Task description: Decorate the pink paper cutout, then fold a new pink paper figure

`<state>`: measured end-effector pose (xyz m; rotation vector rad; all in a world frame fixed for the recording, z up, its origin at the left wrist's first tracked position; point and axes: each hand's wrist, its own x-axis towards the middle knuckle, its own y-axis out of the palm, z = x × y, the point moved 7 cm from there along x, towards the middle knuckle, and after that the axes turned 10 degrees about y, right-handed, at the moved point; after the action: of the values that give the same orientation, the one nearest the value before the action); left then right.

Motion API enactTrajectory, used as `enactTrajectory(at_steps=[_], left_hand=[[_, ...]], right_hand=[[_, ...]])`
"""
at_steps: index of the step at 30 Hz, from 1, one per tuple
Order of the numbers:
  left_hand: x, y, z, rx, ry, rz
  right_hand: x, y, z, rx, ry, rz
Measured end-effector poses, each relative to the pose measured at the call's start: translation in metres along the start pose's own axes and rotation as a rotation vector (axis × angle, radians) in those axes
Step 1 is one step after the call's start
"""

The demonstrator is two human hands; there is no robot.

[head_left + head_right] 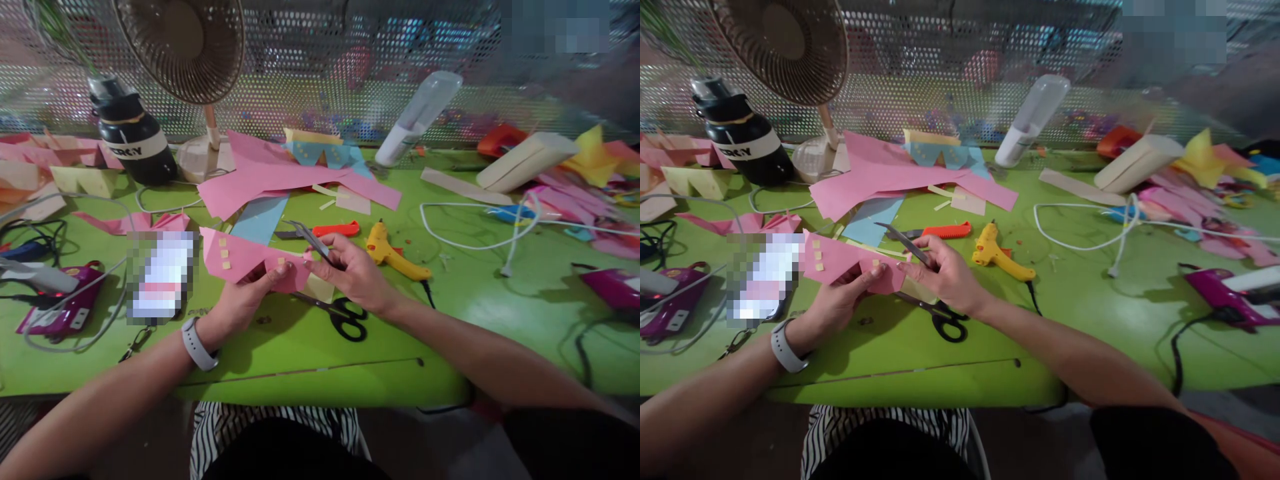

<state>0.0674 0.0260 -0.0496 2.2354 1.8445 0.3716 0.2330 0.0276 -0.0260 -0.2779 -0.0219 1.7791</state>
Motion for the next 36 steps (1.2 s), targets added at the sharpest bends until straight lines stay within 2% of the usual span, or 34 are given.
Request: enactTrajectory(at_steps=[4, 6, 11, 15, 20, 24, 28, 32, 36], left_hand=[[0.000, 0.002, 0.001, -0.034, -0.016, 0.038], [0.001, 0.000, 0.001, -0.053, 0.002, 0.015], [0.001, -0.009, 0.005, 0.031, 0.002, -0.045], [0.000, -0.011, 0.004, 0.070, 0.025, -0.018], [0.005, -0.005, -0.007, 0.008, 0.072, 0.071], [0.008, -0.002, -0.014, -0.012, 0.032, 0.110], [0.006, -0.002, -0.012, -0.034, -0.049, 0.085], [0.007, -0.002, -0.013, -0.028, -0.024, 0.046], [0.013, -0.012, -0.013, -0.035, -0.058, -0.061]], right_hand=[[0.000, 0.000, 0.007, -0.098, -0.070, 0.005], [-0.001, 0.001, 0.009, -0.119, -0.084, 0.012], [-0.008, 0.010, 0.006, -0.100, -0.096, 0.065], [-0.010, 0.013, 0.003, -0.101, -0.103, 0.077], [-0.002, -0.004, 0.016, -0.143, -0.128, 0.008], [0.010, -0.020, 0.022, -0.186, -0.096, 0.048], [0.020, -0.026, 0.026, -0.201, -0.099, 0.070], [0.023, -0.016, 0.033, -0.205, -0.129, 0.092], [0.021, -0.019, 0.040, -0.230, -0.182, 0.005]])
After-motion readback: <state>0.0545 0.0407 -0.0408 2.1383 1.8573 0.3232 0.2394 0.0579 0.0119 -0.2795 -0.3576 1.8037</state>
